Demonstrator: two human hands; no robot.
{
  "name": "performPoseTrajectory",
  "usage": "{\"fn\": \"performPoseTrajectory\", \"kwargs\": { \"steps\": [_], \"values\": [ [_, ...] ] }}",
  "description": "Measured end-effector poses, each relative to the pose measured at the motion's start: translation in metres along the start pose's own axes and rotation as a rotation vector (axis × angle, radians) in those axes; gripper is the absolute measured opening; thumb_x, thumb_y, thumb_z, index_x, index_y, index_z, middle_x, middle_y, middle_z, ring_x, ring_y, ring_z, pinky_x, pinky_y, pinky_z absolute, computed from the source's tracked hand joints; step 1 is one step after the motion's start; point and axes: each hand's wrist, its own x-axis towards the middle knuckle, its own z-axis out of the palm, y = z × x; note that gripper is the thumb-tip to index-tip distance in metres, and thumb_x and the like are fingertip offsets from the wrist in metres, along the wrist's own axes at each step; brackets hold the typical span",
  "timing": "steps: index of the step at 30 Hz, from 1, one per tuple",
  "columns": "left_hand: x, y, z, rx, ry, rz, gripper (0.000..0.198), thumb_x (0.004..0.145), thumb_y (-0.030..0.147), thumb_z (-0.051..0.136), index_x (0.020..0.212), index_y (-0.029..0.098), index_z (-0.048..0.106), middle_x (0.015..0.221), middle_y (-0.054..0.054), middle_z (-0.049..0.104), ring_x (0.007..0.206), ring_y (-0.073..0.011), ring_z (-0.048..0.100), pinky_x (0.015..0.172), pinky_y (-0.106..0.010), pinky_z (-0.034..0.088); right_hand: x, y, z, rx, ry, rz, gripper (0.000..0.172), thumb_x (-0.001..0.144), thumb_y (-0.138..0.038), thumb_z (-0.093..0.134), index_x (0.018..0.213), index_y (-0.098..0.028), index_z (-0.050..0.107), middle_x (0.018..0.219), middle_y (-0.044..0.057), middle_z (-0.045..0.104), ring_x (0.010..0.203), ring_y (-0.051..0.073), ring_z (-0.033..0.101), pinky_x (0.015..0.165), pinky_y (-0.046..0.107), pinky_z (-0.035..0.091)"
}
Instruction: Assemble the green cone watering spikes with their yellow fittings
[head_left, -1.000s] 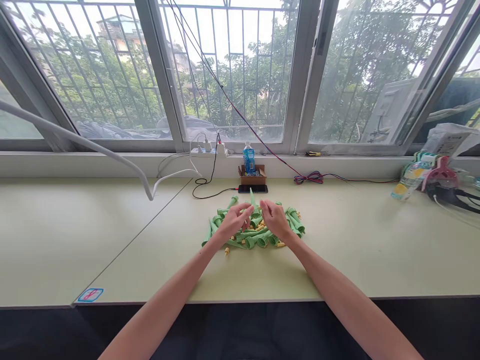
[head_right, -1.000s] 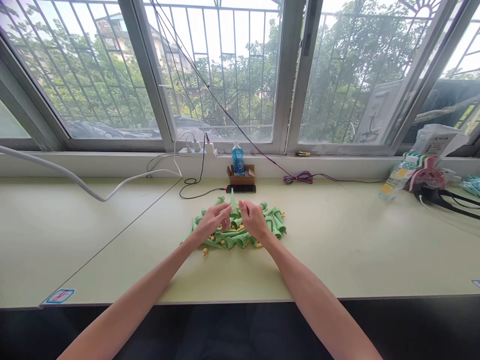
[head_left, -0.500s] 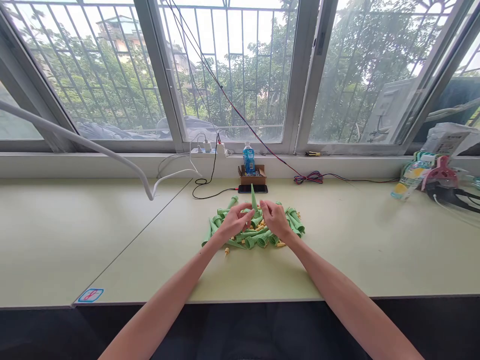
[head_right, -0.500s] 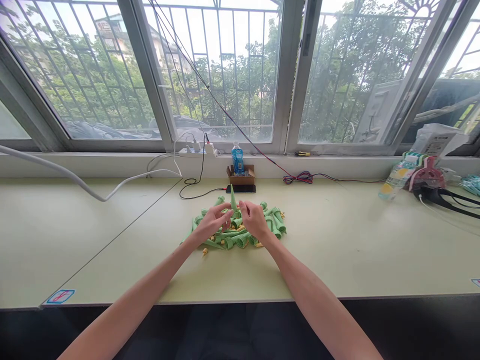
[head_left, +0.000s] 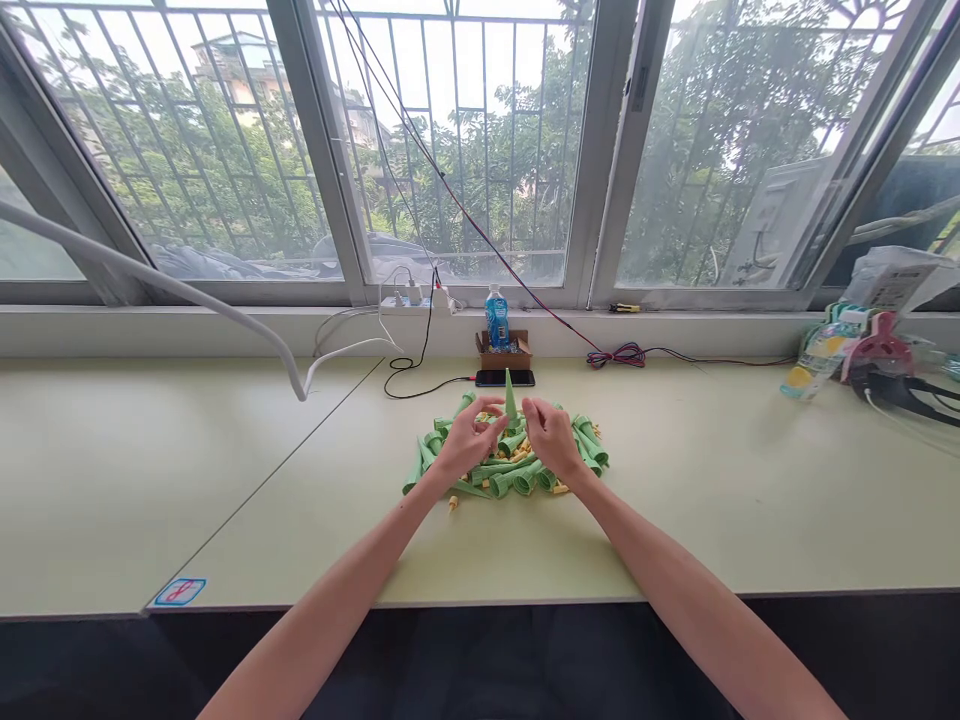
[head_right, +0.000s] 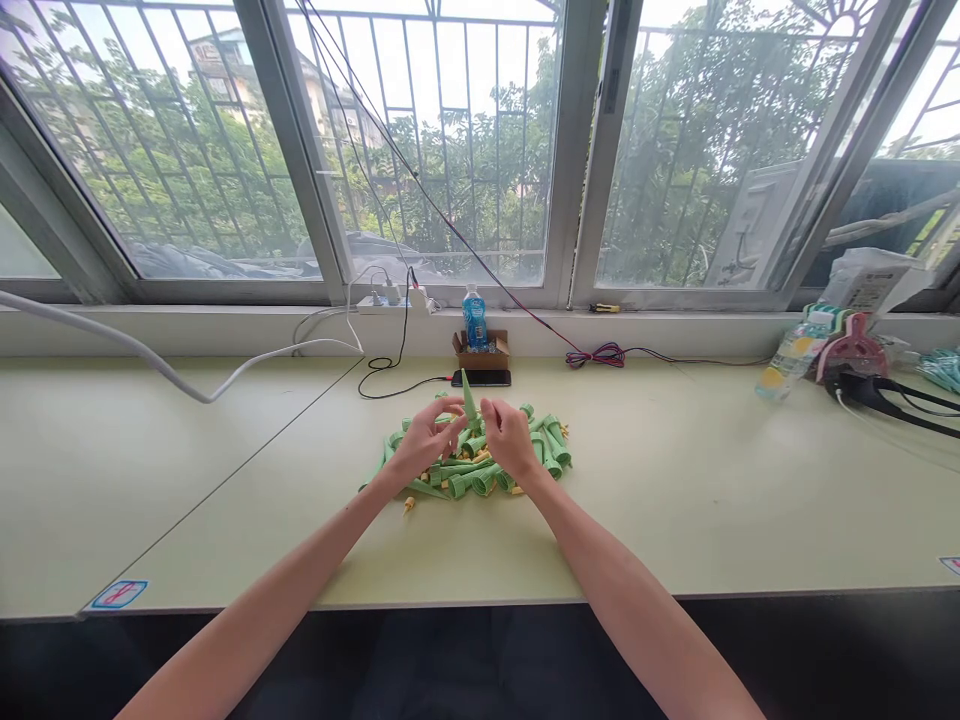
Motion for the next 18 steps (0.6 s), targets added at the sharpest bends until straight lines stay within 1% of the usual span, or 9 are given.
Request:
{"fn": "performPoseTrajectory", "kwargs": {
  "steps": [1, 2, 4, 5, 7, 8, 10, 13, 18],
  "values": [
    [0.0002, 0.0, 0.0, -0.011, 0.015, 0.0, 0.044, 0.081, 0.05, 0.064, 0.112, 0.02, 0.056, 0.101, -0.006, 0.059, 0.049, -0.0059, 0.053, 0.036, -0.019, 0.039, 0.0, -0.0002, -0.0006, -0.004, 0.007, 0.001, 0.046, 0.098, -0.049, 0.033, 0.063, -0.02, 0.033, 0.052, -0.005, 0.034, 0.051, 0.01, 0.029, 0.052, 0.026, 0.024],
    [0.0003, 0.0002, 0.0, -0.026, 0.024, -0.003, 0.041, 0.082, 0.051, 0.063, 0.107, 0.019, 0.056, 0.098, -0.005, 0.059, 0.048, -0.0062, 0.053, 0.036, -0.019, 0.04, 0.0001, -0.0003, -0.0012, -0.007, 0.01, 0.002, 0.046, 0.098, -0.05, 0.033, 0.063, -0.02, 0.034, 0.052, -0.005, 0.035, 0.051, 0.01, 0.029, 0.052, 0.026, 0.024],
    [0.0004, 0.0008, -0.0001, -0.057, 0.03, -0.02, 0.038, 0.084, 0.054, 0.06, 0.092, 0.017, 0.057, 0.084, -0.003, 0.061, 0.046, -0.0072, 0.053, 0.036, -0.019, 0.039, 0.0002, -0.0001, -0.0023, -0.01, 0.01, -0.001, 0.045, 0.098, -0.05, 0.033, 0.064, -0.02, 0.034, 0.052, -0.006, 0.036, 0.05, 0.01, 0.03, 0.052, 0.025, 0.025],
    [0.0004, 0.0012, -0.0002, -0.065, 0.025, -0.035, 0.04, 0.085, 0.056, 0.057, 0.083, 0.016, 0.057, 0.075, -0.002, 0.06, 0.044, -0.0075, 0.052, 0.036, -0.019, 0.038, 0.0002, 0.0, -0.0027, -0.009, 0.006, -0.004, 0.045, 0.098, -0.05, 0.033, 0.065, -0.02, 0.033, 0.052, -0.006, 0.035, 0.05, 0.01, 0.03, 0.052, 0.025, 0.025],
    [0.0004, 0.0024, -0.0002, -0.069, -0.003, -0.072, 0.049, 0.087, 0.059, 0.052, 0.067, 0.014, 0.056, 0.057, 0.0, 0.055, 0.039, -0.0073, 0.047, 0.036, -0.019, 0.035, -0.0002, 0.0004, -0.0032, -0.001, -0.012, -0.019, 0.044, 0.098, -0.05, 0.033, 0.065, -0.021, 0.032, 0.052, -0.006, 0.036, 0.05, 0.01, 0.03, 0.052, 0.025, 0.026],
    [0.0003, 0.0029, -0.0001, -0.076, -0.022, -0.089, 0.054, 0.088, 0.06, 0.049, 0.06, 0.014, 0.056, 0.051, 0.0, 0.053, 0.037, -0.0071, 0.045, 0.036, -0.019, 0.034, -0.0005, 0.0005, -0.0032, 0.006, -0.027, -0.031, 0.044, 0.098, -0.05, 0.033, 0.066, -0.021, 0.032, 0.053, -0.006, 0.037, 0.05, 0.009, 0.031, 0.052, 0.024, 0.027],
    [0.0001, 0.004, 0.0, -0.11, -0.059, -0.115, 0.063, 0.088, 0.062, 0.047, 0.049, 0.013, 0.054, 0.049, -0.003, 0.053, 0.035, -0.0068, 0.044, 0.036, -0.02, 0.034, -0.0015, 0.0003, -0.0029, 0.029, -0.065, -0.056, 0.043, 0.098, -0.049, 0.033, 0.066, -0.02, 0.035, 0.055, -0.005, 0.041, 0.051, 0.009, 0.033, 0.053, 0.024, 0.028],
    [-0.0002, 0.005, 0.0003, -0.157, -0.09, -0.149, 0.068, 0.086, 0.066, 0.045, 0.044, 0.013, 0.053, 0.054, -0.007, 0.059, 0.038, -0.0073, 0.046, 0.035, -0.02, 0.034, -0.003, -0.0007, -0.0023, 0.058, -0.128, -0.089, 0.042, 0.098, -0.048, 0.033, 0.067, -0.02, 0.039, 0.058, -0.004, 0.046, 0.052, 0.009, 0.038, 0.055, 0.023, 0.032],
    [0.0, 0.0044, -0.0005, -0.132, -0.104, -0.18, 0.07, 0.084, 0.069, 0.045, 0.048, 0.012, 0.061, 0.057, -0.009, 0.064, 0.039, -0.0079, 0.047, 0.035, -0.019, 0.035, -0.004, -0.0023, -0.0029, 0.08, -0.174, -0.09, 0.042, 0.098, -0.048, 0.032, 0.069, -0.02, 0.041, 0.059, -0.003, 0.049, 0.053, 0.01, 0.042, 0.056, 0.023, 0.035]
  ]
}}
